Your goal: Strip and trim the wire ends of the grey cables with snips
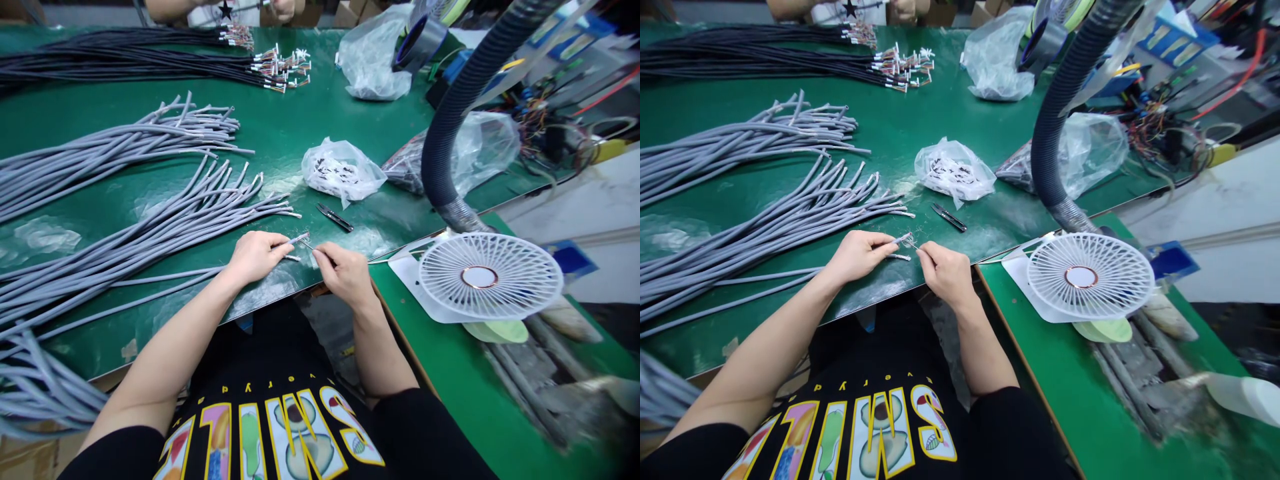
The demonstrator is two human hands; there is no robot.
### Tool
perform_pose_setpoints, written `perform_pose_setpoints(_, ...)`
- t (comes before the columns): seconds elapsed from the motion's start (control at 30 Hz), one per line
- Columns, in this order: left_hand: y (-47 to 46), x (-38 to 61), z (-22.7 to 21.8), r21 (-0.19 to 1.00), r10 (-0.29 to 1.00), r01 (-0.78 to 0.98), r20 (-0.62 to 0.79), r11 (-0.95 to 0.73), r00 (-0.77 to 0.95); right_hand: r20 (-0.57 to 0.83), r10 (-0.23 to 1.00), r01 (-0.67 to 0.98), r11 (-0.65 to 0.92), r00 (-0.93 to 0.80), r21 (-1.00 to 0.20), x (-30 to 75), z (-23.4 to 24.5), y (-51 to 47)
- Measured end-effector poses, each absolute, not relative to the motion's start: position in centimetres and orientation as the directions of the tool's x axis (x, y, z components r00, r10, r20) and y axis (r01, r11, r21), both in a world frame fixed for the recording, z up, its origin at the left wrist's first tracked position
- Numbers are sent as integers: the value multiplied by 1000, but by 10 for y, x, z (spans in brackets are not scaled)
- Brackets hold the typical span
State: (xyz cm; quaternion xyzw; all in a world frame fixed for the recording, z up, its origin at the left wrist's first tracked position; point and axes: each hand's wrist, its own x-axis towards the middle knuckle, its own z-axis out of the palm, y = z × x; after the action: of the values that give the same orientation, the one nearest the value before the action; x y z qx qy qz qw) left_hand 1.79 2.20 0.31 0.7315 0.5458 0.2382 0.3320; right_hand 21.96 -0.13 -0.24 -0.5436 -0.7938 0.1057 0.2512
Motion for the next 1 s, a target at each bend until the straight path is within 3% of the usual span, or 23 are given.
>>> perform_pose_setpoints(0.2, 19, 21, -1, 620, 952, 746, 8, -244, 305, 267, 917, 734, 397, -296, -551, 212, -11, 8)
perform_pose_setpoints(0.33, 21, 22, -6, 563, 959, 797, -29, -216, 281, 347, 860, 495, 501, -373, -710, 201, 0, -4)
perform_pose_setpoints(0.43, 24, 22, -9, 580, 970, 797, -47, -167, 237, 408, 791, 330, 576, -456, -748, 197, 14, -17)
perform_pose_setpoints(0.5, 26, 21, -9, 621, 979, 771, -28, -141, 202, 399, 817, 348, 548, -415, -760, 198, 16, -19)
perform_pose_setpoints(0.67, 28, 15, -4, 767, 977, 607, 146, -210, 153, 278, 942, 412, 333, -188, -848, 206, -6, -9)
perform_pose_setpoints(0.83, 32, 8, 3, 956, 985, 288, 11, -61, 172, 242, 962, 377, 273, -129, -885, 203, -21, -4)
perform_pose_setpoints(1.0, 35, 3, 6, 997, 971, 57, -68, 56, 230, 256, 957, 353, 287, -132, -891, 192, -19, 1)
